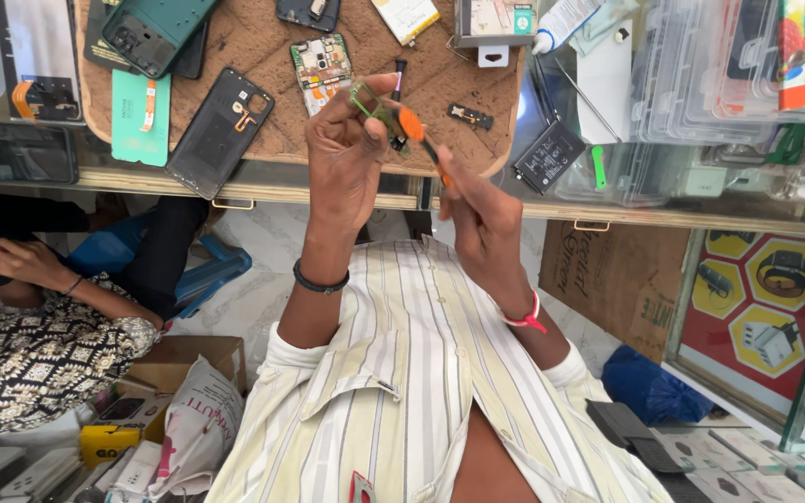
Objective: The person disassembles a smartphone, removes the motherboard, and uses a screwdriver to unscrew components from it. They then reattach the motherboard to the phone chassis and connect internal ribbon cables.
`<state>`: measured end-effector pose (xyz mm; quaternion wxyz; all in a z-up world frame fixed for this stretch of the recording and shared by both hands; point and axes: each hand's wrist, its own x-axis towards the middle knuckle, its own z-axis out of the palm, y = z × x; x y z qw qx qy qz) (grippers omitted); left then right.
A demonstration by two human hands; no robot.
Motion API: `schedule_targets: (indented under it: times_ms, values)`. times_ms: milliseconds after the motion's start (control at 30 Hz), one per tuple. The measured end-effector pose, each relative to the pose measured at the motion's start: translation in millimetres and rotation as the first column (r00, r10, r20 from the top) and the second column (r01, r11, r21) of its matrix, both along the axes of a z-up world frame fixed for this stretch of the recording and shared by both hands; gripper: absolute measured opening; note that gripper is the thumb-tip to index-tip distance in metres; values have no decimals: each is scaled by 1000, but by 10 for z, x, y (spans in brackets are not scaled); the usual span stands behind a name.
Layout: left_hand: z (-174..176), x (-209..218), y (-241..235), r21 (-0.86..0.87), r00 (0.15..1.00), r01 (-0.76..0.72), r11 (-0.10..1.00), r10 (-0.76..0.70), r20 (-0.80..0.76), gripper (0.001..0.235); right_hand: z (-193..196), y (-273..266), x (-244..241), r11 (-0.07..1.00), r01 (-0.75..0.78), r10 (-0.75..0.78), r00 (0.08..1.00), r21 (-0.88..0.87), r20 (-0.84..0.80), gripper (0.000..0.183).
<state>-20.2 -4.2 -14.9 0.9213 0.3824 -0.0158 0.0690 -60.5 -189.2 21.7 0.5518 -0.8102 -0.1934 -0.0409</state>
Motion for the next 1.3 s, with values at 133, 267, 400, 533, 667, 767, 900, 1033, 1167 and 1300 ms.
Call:
schedule_targets:
  times_ms: [133,267,400,533,667,767,900,1033,1167,1300]
  values:
    - [27,12,19,145,998,8,989,-17,59,46,7,-31,-8,999,6,-4,999,-37,47,51]
    - [11,3,2,105,995,64,992,-72,70,44,50,-28,-66,991,22,-4,991,-130,136,50]
    - [65,13,95,58,990,13,998,-21,139,40,133,-25,-46,986,19,-12,999,-163,44,38]
    - [95,-2,71,172,997,5,985,-18,76,42,88,11,-47,991,34,-28,999,-128,46,36]
    - [127,-11,165,95,991,-50,994,37,129,36,87,29,-51,990,-64,73,995,-127,70,36]
    - [104,-13,172,261,997,-13,965,-9,80,39,68,63,17,994,-7,8,1000,-105,7,38]
    - [29,-27,188,258,988,-50,965,11,151,38,16,131,38,994,-28,32,999,-105,32,38]
    - [0,5,303,202,983,-91,975,56,177,35,10,245,32,997,-45,46,999,-67,19,38]
    - [-62,-5,343,230,987,4,973,-41,157,36,-26,346,102,987,3,15,994,-159,108,37]
    - [-48,64,433,302,965,-33,953,-48,257,40,-38,452,242,991,31,-26,999,-128,43,36]
